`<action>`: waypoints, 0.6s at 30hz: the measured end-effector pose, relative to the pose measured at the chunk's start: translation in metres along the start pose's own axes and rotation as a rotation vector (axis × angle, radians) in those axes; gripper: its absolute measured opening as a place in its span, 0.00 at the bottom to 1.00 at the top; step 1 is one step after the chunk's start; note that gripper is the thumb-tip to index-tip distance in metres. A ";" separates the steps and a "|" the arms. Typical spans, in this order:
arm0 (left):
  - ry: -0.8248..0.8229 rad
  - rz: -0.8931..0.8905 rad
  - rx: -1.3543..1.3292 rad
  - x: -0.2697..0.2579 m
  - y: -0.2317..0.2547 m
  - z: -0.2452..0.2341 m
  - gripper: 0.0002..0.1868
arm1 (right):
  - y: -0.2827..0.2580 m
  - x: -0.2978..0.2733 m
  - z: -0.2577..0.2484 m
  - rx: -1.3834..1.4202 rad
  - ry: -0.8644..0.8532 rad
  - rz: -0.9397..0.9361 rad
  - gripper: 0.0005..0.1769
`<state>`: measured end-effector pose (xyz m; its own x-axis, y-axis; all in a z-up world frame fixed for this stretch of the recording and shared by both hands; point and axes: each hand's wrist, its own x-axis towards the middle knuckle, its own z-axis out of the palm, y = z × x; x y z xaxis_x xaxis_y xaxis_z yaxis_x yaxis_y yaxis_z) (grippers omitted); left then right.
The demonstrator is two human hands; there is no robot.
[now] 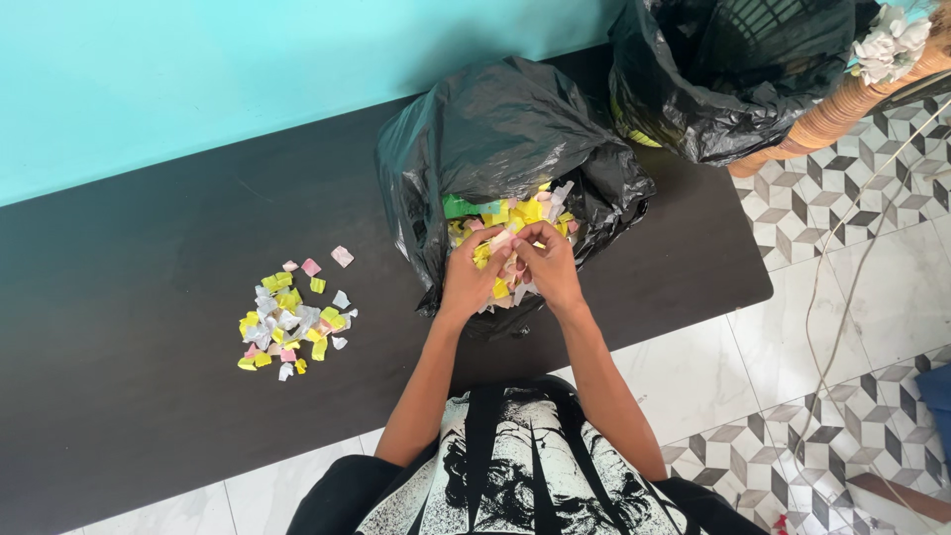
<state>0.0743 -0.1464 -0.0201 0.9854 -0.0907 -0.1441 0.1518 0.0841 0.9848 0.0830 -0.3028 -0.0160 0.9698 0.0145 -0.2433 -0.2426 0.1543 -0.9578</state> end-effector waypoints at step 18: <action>-0.003 0.128 0.010 0.001 0.009 -0.010 0.32 | -0.009 -0.003 0.011 -0.148 -0.042 -0.012 0.17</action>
<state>0.0778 -0.1362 -0.0126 0.9964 -0.0830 -0.0169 0.0240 0.0851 0.9961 0.0827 -0.2930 -0.0045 0.9721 0.0549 -0.2278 -0.2286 0.0077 -0.9735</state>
